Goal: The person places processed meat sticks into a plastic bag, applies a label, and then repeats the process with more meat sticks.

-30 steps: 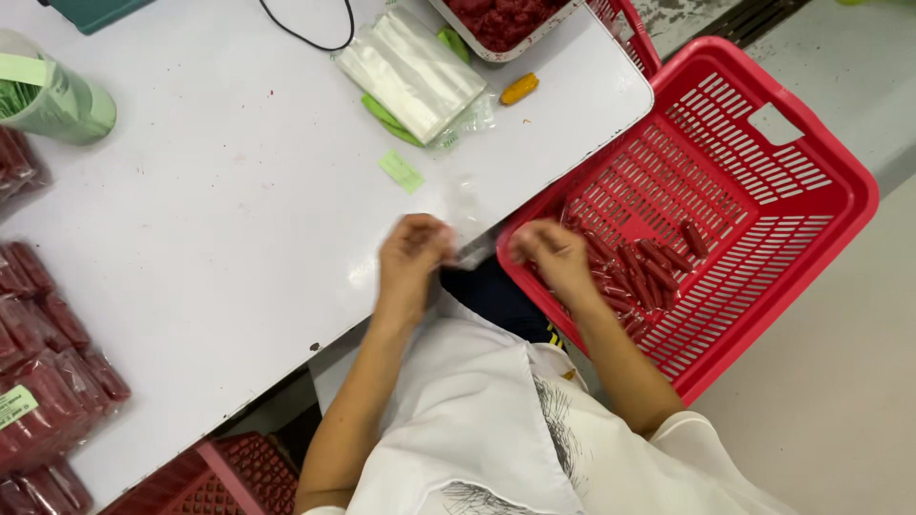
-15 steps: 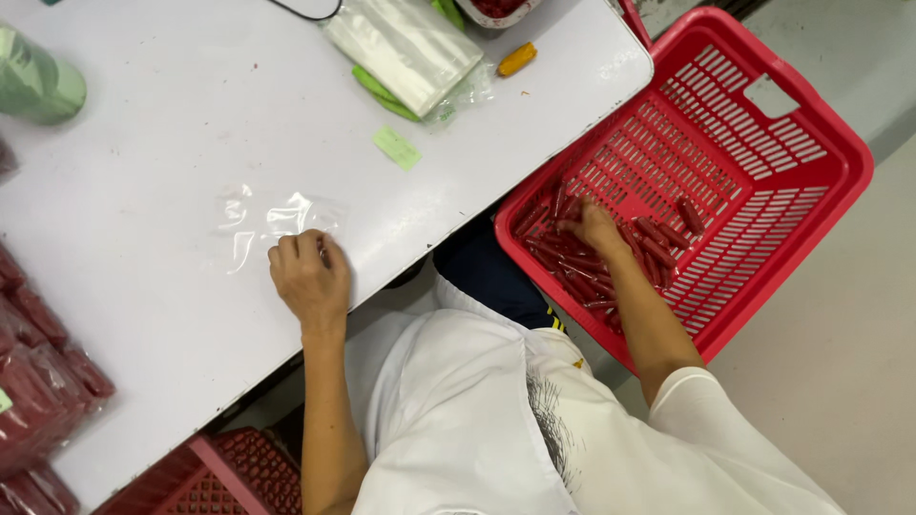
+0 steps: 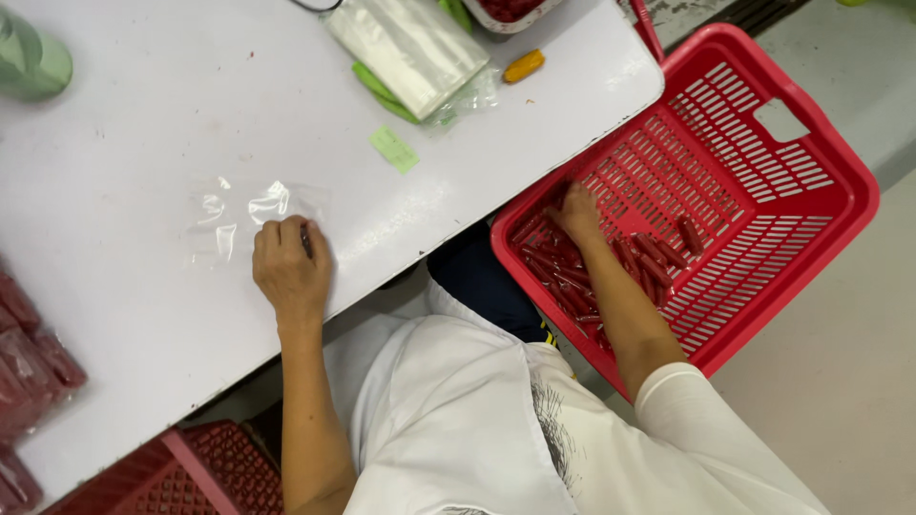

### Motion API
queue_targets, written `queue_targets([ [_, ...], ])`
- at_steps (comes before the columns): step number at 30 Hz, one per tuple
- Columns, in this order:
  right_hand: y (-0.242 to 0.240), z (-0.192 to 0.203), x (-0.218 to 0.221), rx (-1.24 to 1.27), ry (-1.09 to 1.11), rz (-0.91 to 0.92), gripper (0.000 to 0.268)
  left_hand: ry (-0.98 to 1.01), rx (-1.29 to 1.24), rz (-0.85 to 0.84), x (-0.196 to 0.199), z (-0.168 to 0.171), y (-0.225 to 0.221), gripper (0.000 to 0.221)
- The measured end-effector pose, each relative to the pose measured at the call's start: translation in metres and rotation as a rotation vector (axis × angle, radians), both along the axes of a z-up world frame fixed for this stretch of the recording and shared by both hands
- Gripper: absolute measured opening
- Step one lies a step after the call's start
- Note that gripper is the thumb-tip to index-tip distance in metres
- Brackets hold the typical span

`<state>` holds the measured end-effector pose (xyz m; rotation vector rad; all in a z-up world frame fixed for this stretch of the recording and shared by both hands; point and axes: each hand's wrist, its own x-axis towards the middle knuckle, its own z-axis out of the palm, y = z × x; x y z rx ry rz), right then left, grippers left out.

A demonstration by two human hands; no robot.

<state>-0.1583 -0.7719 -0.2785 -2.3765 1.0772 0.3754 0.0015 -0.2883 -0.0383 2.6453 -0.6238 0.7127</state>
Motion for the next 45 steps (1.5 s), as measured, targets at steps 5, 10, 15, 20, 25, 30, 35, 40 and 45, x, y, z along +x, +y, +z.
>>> queue_targets([
  [5, 0.005, 0.008, -0.002, 0.003, -0.165, -0.281, 0.058, 0.000, -0.045, 0.001, 0.000, -0.003, 0.002, 0.007],
  [10, -0.019, 0.038, -0.020, 0.325, -0.865, -0.710, 0.043, 0.010, -0.054, -0.001, 0.002, -0.002, 0.002, 0.007],
  [15, -0.023, 0.011, -0.032, 0.151, -0.651, -0.543, 0.041, 0.002, -0.043, -0.002, 0.003, -0.007, 0.002, 0.006],
  [20, 0.036, 0.024, 0.002, -0.413, -0.007, -0.102, 0.089, -0.006, -0.071, -0.047, 0.003, -0.004, 0.005, 0.009],
  [25, 0.031, 0.043, -0.003, -0.268, -0.066, -0.143, 0.097, 0.005, -0.098, -0.052, 0.001, -0.002, 0.007, 0.008],
  [30, 0.041, 0.123, -0.034, 0.494, -0.270, -0.320, 0.069, 0.036, -0.101, -0.037, 0.003, -0.003, 0.004, 0.006],
  [35, 0.052, 0.116, -0.040, 0.588, -0.092, -0.285, 0.054, 0.031, -0.126, -0.063, 0.004, 0.006, 0.003, 0.008],
  [40, 0.044, 0.004, -0.035, -0.012, -0.187, 0.162, 0.055, 0.022, -0.256, -0.003, 0.001, 0.002, 0.009, 0.005],
  [45, 0.019, -0.024, -0.017, 0.150, -0.086, 0.176, 0.053, -0.089, -0.281, 0.172, -0.006, 0.021, 0.035, 0.007],
])
